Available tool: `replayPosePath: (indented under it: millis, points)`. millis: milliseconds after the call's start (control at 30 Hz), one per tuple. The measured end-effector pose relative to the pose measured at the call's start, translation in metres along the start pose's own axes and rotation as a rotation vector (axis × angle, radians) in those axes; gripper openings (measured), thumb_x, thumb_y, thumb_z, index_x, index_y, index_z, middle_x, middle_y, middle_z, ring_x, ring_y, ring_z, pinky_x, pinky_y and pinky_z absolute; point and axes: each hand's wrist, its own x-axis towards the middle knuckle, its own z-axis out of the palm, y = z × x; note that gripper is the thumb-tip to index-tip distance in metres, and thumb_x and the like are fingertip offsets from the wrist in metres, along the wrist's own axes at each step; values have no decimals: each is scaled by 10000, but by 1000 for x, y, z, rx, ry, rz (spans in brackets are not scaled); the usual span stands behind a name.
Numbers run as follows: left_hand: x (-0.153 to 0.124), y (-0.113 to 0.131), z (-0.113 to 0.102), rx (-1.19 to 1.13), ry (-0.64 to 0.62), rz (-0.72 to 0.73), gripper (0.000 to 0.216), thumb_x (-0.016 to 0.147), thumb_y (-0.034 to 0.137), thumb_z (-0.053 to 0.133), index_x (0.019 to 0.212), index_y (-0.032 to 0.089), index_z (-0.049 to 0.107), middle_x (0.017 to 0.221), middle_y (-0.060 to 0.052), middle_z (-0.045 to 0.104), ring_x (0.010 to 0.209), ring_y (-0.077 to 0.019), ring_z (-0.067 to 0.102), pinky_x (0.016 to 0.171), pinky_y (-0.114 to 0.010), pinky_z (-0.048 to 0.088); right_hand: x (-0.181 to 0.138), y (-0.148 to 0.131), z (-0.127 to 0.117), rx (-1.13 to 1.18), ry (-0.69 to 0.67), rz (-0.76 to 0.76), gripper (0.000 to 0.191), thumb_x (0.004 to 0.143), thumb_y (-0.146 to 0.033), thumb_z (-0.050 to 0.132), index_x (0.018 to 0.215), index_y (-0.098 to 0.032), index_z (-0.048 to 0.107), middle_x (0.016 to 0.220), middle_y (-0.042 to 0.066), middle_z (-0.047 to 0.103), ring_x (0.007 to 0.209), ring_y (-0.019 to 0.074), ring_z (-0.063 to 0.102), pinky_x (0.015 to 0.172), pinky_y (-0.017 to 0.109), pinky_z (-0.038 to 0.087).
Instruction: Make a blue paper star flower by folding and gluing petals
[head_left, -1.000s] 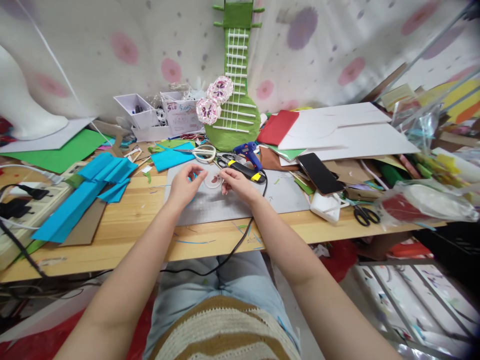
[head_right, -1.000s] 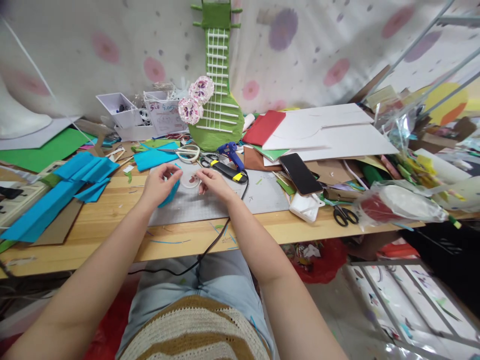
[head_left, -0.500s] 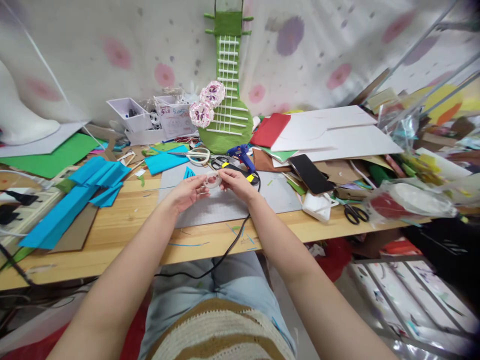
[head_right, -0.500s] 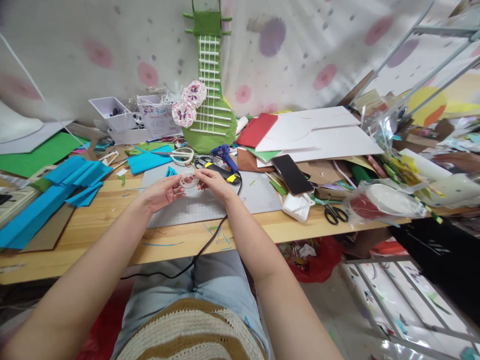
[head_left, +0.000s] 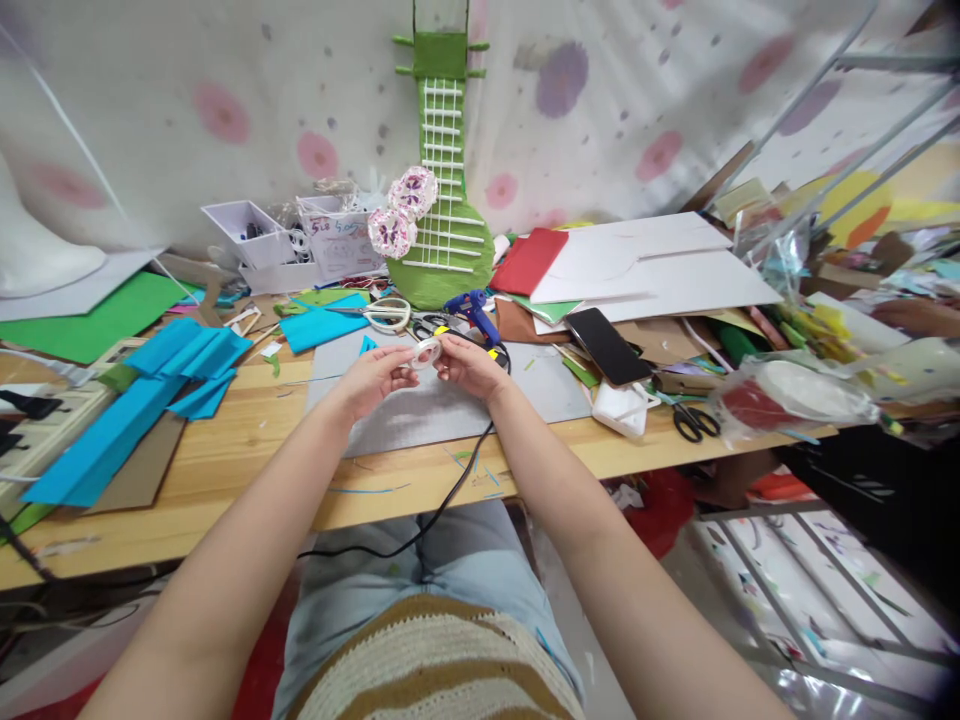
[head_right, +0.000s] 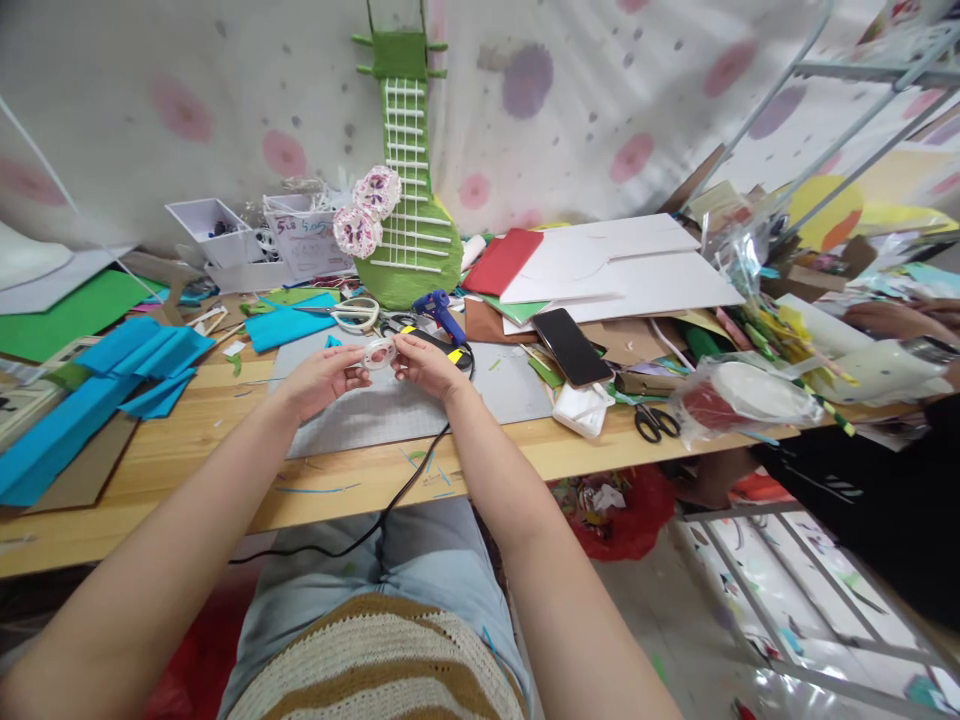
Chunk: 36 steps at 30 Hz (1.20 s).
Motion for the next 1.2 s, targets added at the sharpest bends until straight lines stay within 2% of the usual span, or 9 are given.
replayPosePath:
  millis: [167, 300, 400, 567, 767, 867, 933, 1033, 1200]
  points:
    - [5, 3, -3, 267, 87, 60, 296, 579, 385, 710, 741, 146, 646, 693, -13, 630, 557, -83, 517, 603, -239, 444, -1, 1, 4, -91, 33, -45, 242, 680, -355, 696, 795, -193, 558, 699, -44, 538, 580, 50, 445, 515, 151, 386]
    - [3, 7, -3, 408, 137, 80, 234, 567, 369, 704, 638, 161, 624, 587, 17, 566, 510, -76, 460, 530, -213, 382, -1, 2, 7, -140, 14, -63, 259, 640, -365, 718, 745, -182, 568, 637, -62, 477, 560, 46, 432, 527, 164, 393]
    - [1, 10, -2, 487, 138, 73, 199, 571, 347, 695, 606, 166, 622, 595, 14, 567, 486, -68, 414, 484, -207, 344, 0, 4, 8, -176, -4, -80, 268, 618, -361, 731, 734, -173, 580, 667, -56, 510, 545, 38, 428, 516, 166, 386]
    - [-2, 8, -3, 366, 101, 0, 188, 570, 335, 668, 622, 164, 611, 494, 39, 476, 435, -63, 381, 457, -207, 320, 0, 6, 9, -100, -18, -23, 240, 640, -325, 719, 719, -168, 556, 694, -40, 553, 554, 44, 448, 508, 164, 397]
    - [-5, 7, -1, 153, 36, -68, 268, 554, 284, 673, 773, 131, 657, 563, 27, 514, 457, -39, 398, 429, -166, 297, 1, 4, 6, 53, 8, 37, 173, 698, -262, 685, 728, -181, 535, 637, -53, 517, 529, 42, 426, 514, 152, 416]
    - [-5, 8, -1, 109, 23, -96, 256, 561, 260, 670, 780, 126, 672, 568, 28, 510, 478, -42, 416, 462, -169, 375, 1, 3, 5, 85, -1, 64, 162, 718, -249, 673, 732, -182, 526, 609, -63, 486, 513, 37, 410, 522, 151, 423]
    - [-5, 9, -3, 105, -2, -109, 235, 579, 260, 660, 772, 126, 679, 598, 20, 532, 495, -46, 429, 547, -207, 460, 0, 3, 5, 90, -16, 72, 192, 703, -272, 689, 743, -183, 524, 606, -68, 479, 504, 38, 409, 503, 156, 417]
    - [-5, 8, -6, 146, -11, -109, 233, 601, 283, 664, 771, 124, 681, 684, -3, 584, 507, -47, 434, 631, -260, 509, -1, 2, 9, 53, -38, 62, 261, 676, -355, 702, 761, -184, 523, 593, -74, 474, 473, 39, 388, 438, 156, 364]
    - [-3, 6, -2, 278, 71, -96, 221, 590, 331, 677, 676, 132, 633, 729, -26, 603, 500, -60, 435, 542, -268, 503, -3, 3, 15, -87, -3, 47, 310, 649, -382, 717, 705, -179, 490, 547, -87, 482, 414, 19, 312, 407, 144, 257]
